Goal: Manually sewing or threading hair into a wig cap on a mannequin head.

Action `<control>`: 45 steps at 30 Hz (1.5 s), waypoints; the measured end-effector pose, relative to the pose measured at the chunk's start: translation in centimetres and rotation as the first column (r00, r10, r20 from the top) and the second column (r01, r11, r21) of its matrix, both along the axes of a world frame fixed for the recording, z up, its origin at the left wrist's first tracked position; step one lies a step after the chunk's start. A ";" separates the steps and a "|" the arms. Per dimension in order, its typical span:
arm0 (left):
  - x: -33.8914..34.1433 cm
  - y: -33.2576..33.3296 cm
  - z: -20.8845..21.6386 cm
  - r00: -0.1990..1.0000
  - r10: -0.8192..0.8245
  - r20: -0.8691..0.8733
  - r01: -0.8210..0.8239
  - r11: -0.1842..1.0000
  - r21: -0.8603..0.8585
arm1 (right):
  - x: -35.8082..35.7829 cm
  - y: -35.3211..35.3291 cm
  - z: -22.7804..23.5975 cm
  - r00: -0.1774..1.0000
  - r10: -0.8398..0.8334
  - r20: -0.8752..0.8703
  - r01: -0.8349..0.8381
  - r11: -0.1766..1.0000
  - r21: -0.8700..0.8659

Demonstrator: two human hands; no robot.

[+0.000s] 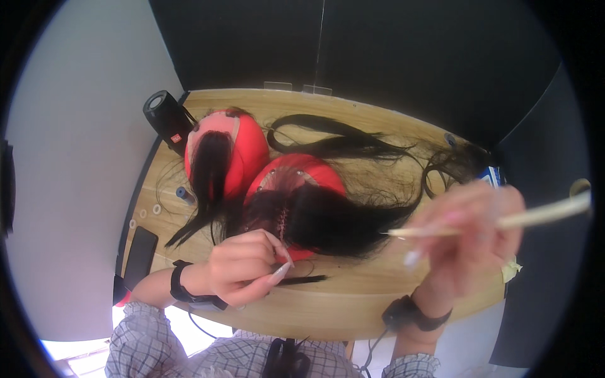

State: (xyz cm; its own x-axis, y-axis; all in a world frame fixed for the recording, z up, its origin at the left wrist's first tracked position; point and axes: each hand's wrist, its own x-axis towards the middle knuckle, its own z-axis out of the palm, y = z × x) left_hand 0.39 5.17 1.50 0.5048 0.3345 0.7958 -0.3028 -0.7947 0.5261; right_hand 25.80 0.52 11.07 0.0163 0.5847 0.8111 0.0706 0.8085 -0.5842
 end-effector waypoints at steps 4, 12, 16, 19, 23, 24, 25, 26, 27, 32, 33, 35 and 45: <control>0.0 -0.2 -0.3 0.996 -0.006 -0.084 0.017 0.992 0.125 | 3.3 -3.2 2.2 0.996 -0.086 -0.023 0.089 0.986 0.140; -0.3 -1.0 -0.9 0.990 0.043 -0.138 -0.002 0.958 0.287 | 0.2 -1.2 -3.7 0.838 -0.339 0.428 0.447 0.876 -0.183; 0.0 -1.3 -0.5 0.994 0.036 -0.107 -0.003 0.955 0.296 | -3.5 1.4 -6.6 0.697 -0.223 0.681 0.256 0.965 0.054; 0.3 -1.4 -0.5 0.997 0.034 -0.075 -0.009 0.949 0.315 | -4.8 1.8 -7.2 0.659 -0.229 0.717 0.230 0.968 0.098; 0.1 -1.7 -0.7 0.997 0.022 -0.069 0.002 0.942 0.334 | -5.5 2.2 -7.8 0.643 -0.262 0.719 0.212 0.964 0.162; 0.1 -1.7 -0.7 0.998 0.023 -0.065 -0.001 0.944 0.330 | -5.6 2.2 -8.1 0.641 -0.258 0.723 0.209 0.965 0.159; 0.1 -1.8 -0.6 0.997 0.016 -0.071 0.009 0.944 0.328 | -5.8 2.2 -8.5 0.658 -0.282 0.698 0.213 0.959 0.186; 0.1 -1.8 -0.6 0.997 0.008 -0.080 0.018 0.945 0.327 | -6.0 2.2 -8.9 0.677 -0.305 0.670 0.219 0.952 0.213; 0.0 -1.9 -0.7 0.997 0.010 -0.079 0.017 0.946 0.323 | -6.1 2.1 -9.1 0.677 -0.301 0.671 0.217 0.954 0.209; 0.1 -1.9 -0.6 0.998 0.002 -0.059 0.017 0.950 0.311 | -6.1 2.0 -9.8 0.660 -0.387 0.643 0.247 0.921 0.301; 0.0 -1.9 -0.7 0.998 0.005 -0.057 0.013 0.951 0.308 | -6.1 2.0 -10.0 0.675 -0.424 0.604 0.280 0.905 0.321; 0.0 -1.9 -0.8 0.997 -0.012 -0.074 0.034 0.949 0.314 | -6.0 1.9 -10.4 0.676 -0.441 0.591 0.298 0.896 0.329; 0.4 -2.3 -1.7 1.000 -0.004 0.002 0.003 0.953 0.303 | -5.9 1.7 -11.4 0.666 -0.475 0.575 0.324 0.879 0.351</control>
State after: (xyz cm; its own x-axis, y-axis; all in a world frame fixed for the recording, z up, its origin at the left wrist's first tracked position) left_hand 0.75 2.87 -0.17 0.5030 0.0759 0.8609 -0.3071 -0.9154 0.2602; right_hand 19.88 2.24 -0.33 -0.3446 0.4677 0.8139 0.7018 0.7042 -0.1075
